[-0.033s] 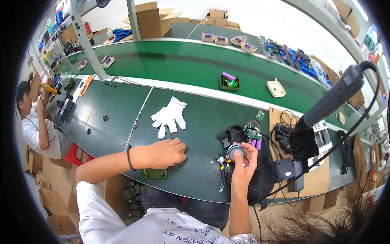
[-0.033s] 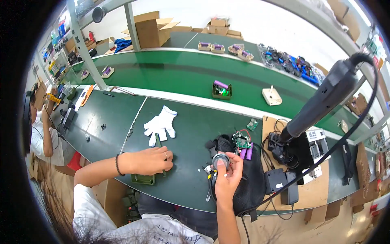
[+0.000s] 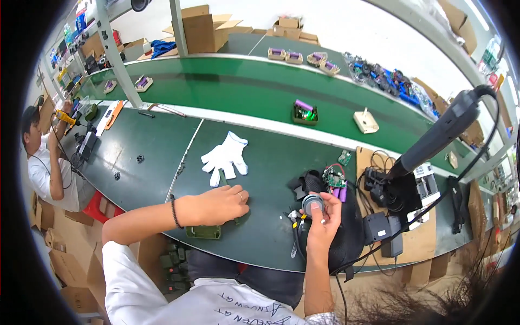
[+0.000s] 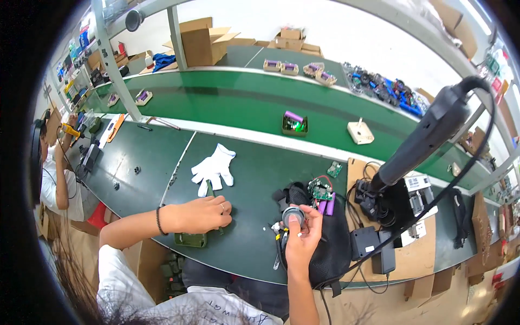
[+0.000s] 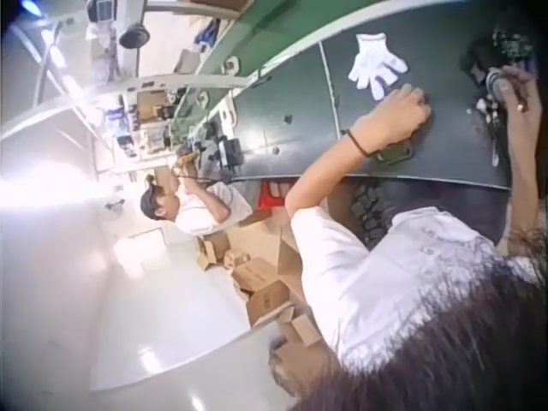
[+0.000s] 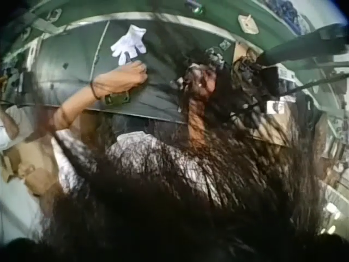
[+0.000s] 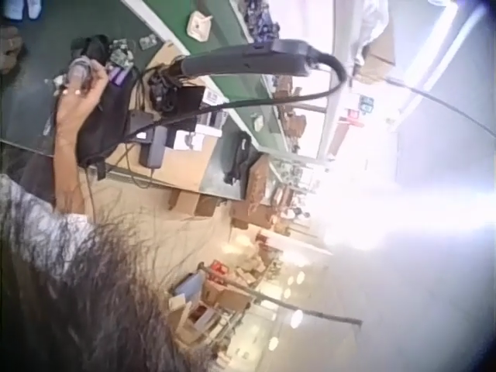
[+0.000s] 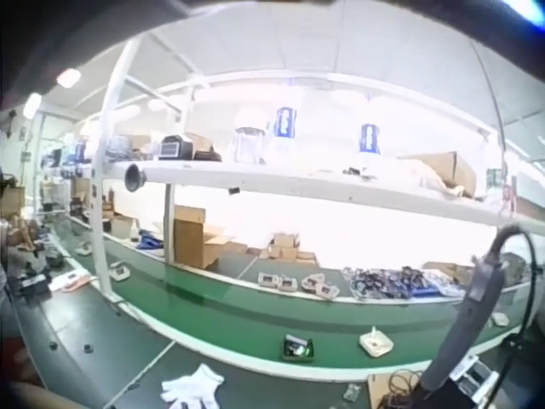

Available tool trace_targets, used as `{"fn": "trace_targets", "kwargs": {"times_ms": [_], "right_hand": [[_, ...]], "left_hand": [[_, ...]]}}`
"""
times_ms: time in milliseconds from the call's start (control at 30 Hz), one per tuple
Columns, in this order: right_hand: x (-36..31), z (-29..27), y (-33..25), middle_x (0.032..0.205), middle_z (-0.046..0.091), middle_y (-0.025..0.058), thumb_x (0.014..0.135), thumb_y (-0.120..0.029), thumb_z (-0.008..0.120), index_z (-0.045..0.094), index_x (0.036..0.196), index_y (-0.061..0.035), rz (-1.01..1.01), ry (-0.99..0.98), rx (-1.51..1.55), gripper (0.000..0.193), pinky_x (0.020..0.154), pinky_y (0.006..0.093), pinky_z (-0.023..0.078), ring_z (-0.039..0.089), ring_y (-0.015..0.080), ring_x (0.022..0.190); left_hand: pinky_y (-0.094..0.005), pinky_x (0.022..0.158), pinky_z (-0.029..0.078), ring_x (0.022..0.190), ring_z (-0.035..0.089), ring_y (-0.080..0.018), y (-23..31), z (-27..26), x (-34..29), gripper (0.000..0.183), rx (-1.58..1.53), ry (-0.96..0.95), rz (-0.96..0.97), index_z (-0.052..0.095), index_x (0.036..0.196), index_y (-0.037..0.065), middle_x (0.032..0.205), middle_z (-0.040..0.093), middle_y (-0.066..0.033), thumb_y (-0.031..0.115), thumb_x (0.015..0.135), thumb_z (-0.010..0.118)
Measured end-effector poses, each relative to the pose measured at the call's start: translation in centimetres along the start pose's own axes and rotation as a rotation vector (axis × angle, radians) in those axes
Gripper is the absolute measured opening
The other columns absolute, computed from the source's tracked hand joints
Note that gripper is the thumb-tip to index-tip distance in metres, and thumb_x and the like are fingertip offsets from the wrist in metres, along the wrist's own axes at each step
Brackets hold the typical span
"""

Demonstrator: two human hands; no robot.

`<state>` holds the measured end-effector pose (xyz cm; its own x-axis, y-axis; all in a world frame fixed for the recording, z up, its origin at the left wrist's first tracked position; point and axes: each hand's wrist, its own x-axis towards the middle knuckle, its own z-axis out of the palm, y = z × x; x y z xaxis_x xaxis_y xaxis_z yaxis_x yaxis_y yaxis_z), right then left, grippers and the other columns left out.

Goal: The person assembles a green plastic device housing by inserting internal electronic components such as speaker modules, PCB boards, wires, and a battery, using a power screwdriver, pliers, and tweezers.

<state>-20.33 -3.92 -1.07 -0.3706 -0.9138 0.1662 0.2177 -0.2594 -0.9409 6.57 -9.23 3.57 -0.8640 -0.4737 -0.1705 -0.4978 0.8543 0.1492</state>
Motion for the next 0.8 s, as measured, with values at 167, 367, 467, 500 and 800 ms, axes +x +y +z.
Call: {"fn": "trace_targets", "kwargs": {"times_ms": [167, 367, 467, 500, 800], "right_hand": [[-0.3, -0.2, 1.1, 0.119, 0.068, 0.0178, 0.1, 0.0, 0.058, 0.055, 0.124, 0.0004, -0.026, 0.008, -0.047, 0.024, 0.076, 0.0344, 0.065, 0.068, 0.0185, 0.096], [0.0, -0.4, 1.5, 0.116, 0.068, 0.0152, 0.099, 0.002, 0.059, 0.054, 0.123, 0.0012, 0.005, 0.041, -0.017, 0.024, 0.078, 0.0347, 0.066, 0.067, 0.0166, 0.097], [-0.2, -0.7, 1.0, 0.116, 0.068, 0.0153, 0.099, 0.002, 0.06, 0.054, 0.123, 0.0013, -0.003, 0.034, -0.011, 0.024, 0.078, 0.0342, 0.066, 0.068, 0.0168, 0.097], [-0.2, -0.9, 1.0, 0.117, 0.068, 0.0158, 0.099, 0.001, 0.061, 0.054, 0.123, 0.0006, -0.005, 0.027, -0.014, 0.025, 0.078, 0.0339, 0.065, 0.068, 0.0174, 0.097], [-0.3, -0.1, 0.1, 0.116, 0.069, 0.0182, 0.099, 0.001, 0.058, 0.054, 0.123, 0.0002, -0.012, -0.054, 0.051, 0.025, 0.076, 0.034, 0.064, 0.068, 0.0171, 0.09]], "left_hand": [[-0.0479, 0.08, 0.055, 0.094, 0.066, -0.0387, -5.0, -2.6, 6.7, 0.011, -0.05, 0.305, -0.012, 0.061, 0.101, 0.006, 0.097, 0.065, -0.0165, 0.008, 0.091, 0.061], [-0.0497, 0.102, 0.047, 0.117, 0.059, -0.0407, -9.2, -9.5, 13.4, 0.038, -0.065, 0.809, -0.113, 0.056, 0.133, 0.004, 0.125, 0.062, -0.0194, 0.013, 0.097, 0.065], [-0.0486, 0.102, 0.047, 0.116, 0.058, -0.0404, -5.1, -7.6, 10.1, 0.043, -0.185, 0.897, -0.038, 0.055, 0.134, 0.002, 0.126, 0.062, -0.0204, 0.018, 0.096, 0.068], [-0.0481, 0.104, 0.046, 0.118, 0.057, -0.0405, -2.7, -6.7, 7.5, 0.047, -0.202, 0.822, -0.075, 0.054, 0.136, 0.002, 0.129, 0.06, -0.0207, 0.022, 0.096, 0.069], [-0.0577, 0.115, 0.032, 0.135, 0.043, -0.0465, 6.9, 2.5, -9.0, 0.083, -0.046, 0.096, -0.476, 0.05, 0.148, 0.019, 0.146, 0.047, -0.0231, 0.05, 0.079, 0.084]]}}
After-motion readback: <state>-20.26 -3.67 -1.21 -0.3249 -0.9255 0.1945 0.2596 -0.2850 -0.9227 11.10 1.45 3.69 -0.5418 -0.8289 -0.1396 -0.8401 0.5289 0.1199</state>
